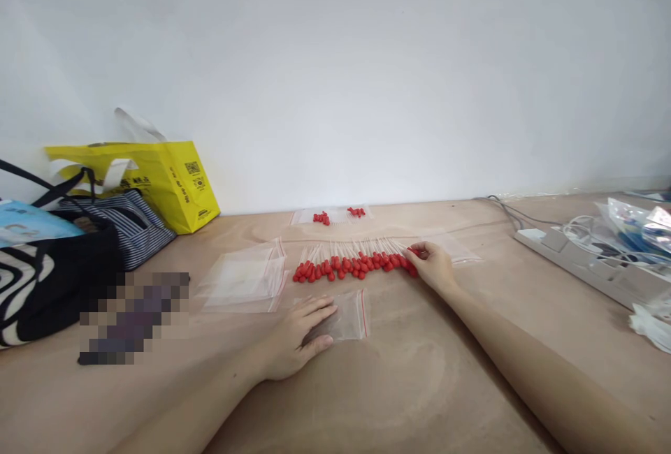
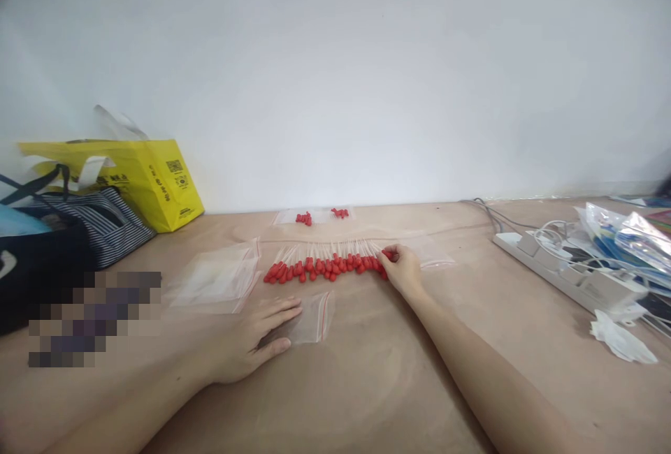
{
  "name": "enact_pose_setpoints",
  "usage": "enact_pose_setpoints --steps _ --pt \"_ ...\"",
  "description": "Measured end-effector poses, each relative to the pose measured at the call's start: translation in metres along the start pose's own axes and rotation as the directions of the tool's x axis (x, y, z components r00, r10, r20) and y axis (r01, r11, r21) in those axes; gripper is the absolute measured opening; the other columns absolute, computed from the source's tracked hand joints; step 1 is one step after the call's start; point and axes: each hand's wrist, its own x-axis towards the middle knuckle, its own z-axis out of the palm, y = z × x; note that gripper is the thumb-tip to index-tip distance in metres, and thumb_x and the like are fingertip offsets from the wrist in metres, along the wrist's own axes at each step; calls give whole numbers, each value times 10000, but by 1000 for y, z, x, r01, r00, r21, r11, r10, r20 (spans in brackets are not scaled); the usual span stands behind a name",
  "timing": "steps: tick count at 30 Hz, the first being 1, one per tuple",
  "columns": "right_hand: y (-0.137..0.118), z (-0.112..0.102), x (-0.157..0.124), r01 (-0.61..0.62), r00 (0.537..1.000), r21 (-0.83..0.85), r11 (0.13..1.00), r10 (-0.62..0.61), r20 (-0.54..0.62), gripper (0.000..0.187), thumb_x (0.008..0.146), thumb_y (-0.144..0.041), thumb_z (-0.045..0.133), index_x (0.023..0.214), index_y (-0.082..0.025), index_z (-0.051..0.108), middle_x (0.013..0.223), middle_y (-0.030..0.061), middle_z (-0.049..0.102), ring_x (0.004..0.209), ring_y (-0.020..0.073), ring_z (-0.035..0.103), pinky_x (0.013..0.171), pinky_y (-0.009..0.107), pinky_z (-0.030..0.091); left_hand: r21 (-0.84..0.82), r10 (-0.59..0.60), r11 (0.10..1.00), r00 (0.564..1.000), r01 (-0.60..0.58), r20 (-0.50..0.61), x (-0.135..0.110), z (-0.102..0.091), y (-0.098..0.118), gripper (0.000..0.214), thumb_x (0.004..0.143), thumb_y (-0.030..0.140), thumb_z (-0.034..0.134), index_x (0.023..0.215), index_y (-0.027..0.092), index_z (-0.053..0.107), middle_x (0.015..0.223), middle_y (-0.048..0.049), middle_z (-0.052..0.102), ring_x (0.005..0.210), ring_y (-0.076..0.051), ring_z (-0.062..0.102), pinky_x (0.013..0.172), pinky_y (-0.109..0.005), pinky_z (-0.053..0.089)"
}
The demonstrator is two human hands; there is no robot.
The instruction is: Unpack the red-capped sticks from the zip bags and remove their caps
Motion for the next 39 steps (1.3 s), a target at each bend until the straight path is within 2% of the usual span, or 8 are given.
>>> enact_pose_setpoints --steps 5,16,18,21,23,29,33,39 --pt "3 1 1 163 985 -107 981 -156 67 287 708 -409 490 737 -158 627 728 60 648 650 170 585 617 275 432 -10 -27 1000 999 28 37 -1 -5 5 487 848 461 340 1285 246 344 1379 -42 301 1256 -224 275 1020 -441 264" --pt "-13 -3 -11 275 959 -88 957 -267 93 264 768 -366 454 719 -169 623 730 64 620 690 175 553 655 293 420 13 81 997 995 -81 53 -6 -1 -1 491 864 439 323 1326 301 233 1397 -13 259 1279 -222 221 1033 -451 230" --pt "-29 -5 -25 461 868 -11 887 -449 212 209 764 -328 477 784 -189 632 783 58 613 758 173 541 700 301 412 17 102 994 991 -103 83 -6 -2 0 530 853 457 342 1337 298 196 1400 -16 249 1281 -234 208 1037 -461 213" --pt "-55 -4 -50 707 527 200 678 -694 490 348 653 -257 586 1000 -226 591 956 55 578 855 183 509 763 333 394 21 117 993 990 -119 81 -5 -2 -1 558 842 470 360 1340 292 182 1404 -15 233 1282 -245 203 1044 -459 197" --pt "-67 -1 -66 792 373 229 566 -746 552 448 614 -206 583 1060 -244 563 1013 53 552 862 191 489 746 343 382 27 111 993 991 -113 75 -5 -1 -1 577 838 479 364 1344 280 169 1406 -20 221 1281 -247 205 1045 -455 196" --pt "-69 5 -82 894 207 226 387 -804 557 287 709 -181 502 961 -270 606 950 31 572 781 158 468 675 306 347 35 94 995 994 -96 63 -5 -3 0 579 836 487 363 1342 266 191 1402 -31 230 1273 -243 228 1042 -433 220" --pt "-60 2 -76 836 244 300 459 -802 545 248 738 -98 429 820 -249 608 883 19 595 769 144 495 675 286 363 60 126 989 980 -136 156 -5 -13 3 592 835 505 348 1347 292 138 1413 -17 179 1286 -246 178 1052 -439 175" --pt "-58 -4 -70 523 494 441 730 -681 541 168 834 -126 319 840 -193 473 832 41 577 751 117 569 671 247 446 58 96 993 981 -107 168 -8 -14 0 692 810 542 368 1360 256 61 1427 -42 119 1292 -249 157 1049 -423 188"
